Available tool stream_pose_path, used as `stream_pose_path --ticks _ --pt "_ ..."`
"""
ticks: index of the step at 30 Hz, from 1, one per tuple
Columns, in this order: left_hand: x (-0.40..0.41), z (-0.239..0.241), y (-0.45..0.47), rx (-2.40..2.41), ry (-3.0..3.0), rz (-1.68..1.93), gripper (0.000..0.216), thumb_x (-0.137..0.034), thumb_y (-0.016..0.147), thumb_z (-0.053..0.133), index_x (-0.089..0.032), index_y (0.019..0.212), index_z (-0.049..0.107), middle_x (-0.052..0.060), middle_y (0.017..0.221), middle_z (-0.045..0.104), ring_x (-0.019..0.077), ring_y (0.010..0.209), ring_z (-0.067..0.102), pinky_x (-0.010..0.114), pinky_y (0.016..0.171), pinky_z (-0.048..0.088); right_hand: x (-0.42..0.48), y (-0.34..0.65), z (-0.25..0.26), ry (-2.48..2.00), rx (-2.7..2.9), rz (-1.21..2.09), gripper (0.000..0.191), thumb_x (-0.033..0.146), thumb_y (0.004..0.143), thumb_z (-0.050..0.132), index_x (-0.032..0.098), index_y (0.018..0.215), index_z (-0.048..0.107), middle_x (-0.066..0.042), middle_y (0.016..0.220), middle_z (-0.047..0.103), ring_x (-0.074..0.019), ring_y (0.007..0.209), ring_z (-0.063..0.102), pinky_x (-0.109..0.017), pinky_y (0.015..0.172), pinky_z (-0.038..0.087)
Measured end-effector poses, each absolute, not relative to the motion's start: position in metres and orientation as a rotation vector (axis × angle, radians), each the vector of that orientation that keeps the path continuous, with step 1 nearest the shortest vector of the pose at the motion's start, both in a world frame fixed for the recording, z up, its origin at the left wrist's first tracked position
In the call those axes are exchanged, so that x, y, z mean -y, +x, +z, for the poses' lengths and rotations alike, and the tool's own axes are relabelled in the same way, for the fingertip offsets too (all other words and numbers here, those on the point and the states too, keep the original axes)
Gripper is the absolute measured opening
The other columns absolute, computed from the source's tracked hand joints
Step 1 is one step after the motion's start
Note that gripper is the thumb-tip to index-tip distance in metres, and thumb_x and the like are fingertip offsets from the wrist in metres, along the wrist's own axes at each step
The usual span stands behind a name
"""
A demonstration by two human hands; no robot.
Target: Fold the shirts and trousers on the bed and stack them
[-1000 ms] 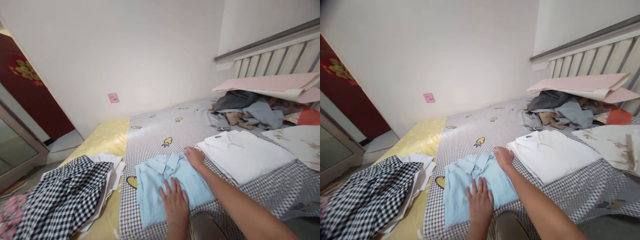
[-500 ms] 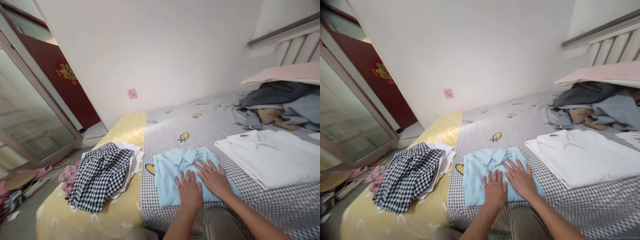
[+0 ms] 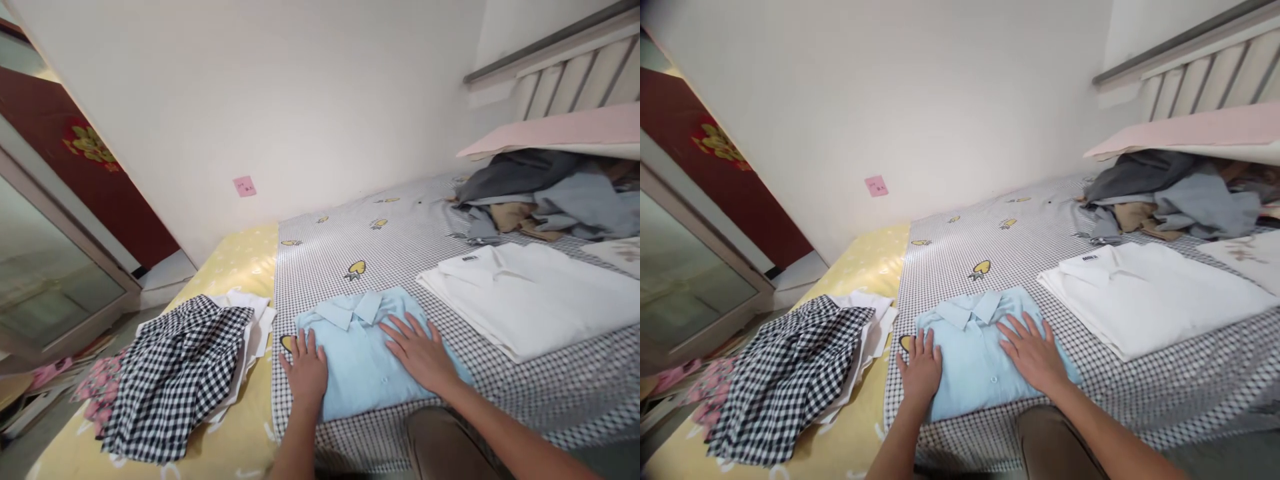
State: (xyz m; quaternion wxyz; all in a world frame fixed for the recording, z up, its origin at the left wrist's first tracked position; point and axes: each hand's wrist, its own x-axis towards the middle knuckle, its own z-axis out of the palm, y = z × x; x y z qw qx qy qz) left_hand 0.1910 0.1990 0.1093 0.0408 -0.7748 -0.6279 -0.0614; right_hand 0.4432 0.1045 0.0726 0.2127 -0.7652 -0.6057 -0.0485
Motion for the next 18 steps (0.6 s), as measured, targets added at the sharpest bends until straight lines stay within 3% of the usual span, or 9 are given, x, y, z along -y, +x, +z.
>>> stream_pose_path --ticks 10,18 --pt "-0.201 0.120 0.195 1.999 -2.432 -0.121 0.056 -0.037 0.103 0.020 -0.029 0.158 0.030 0.001 0.169 0.024 0.0311 0.156 0.019 0.070 0.121 0.018 -0.100 0.439 0.089 -2.189 1.694 -0.057 0.045 0.048 0.103 0.040 0.044 0.146 0.052 0.003 0.158 0.047 -0.0345 0.150 0.031 -0.068 0.119 0.015" --pt "-0.199 0.117 0.194 2.028 -2.435 -0.170 0.057 -0.041 0.102 0.025 -0.032 0.158 0.031 0.002 0.169 0.026 0.0317 0.156 0.020 0.066 0.123 0.015 -0.099 0.437 0.096 -2.280 1.753 -0.079 0.051 0.055 0.104 0.030 0.042 0.150 0.047 0.004 0.161 0.042 -0.0338 0.151 0.029 -0.068 0.119 0.018"
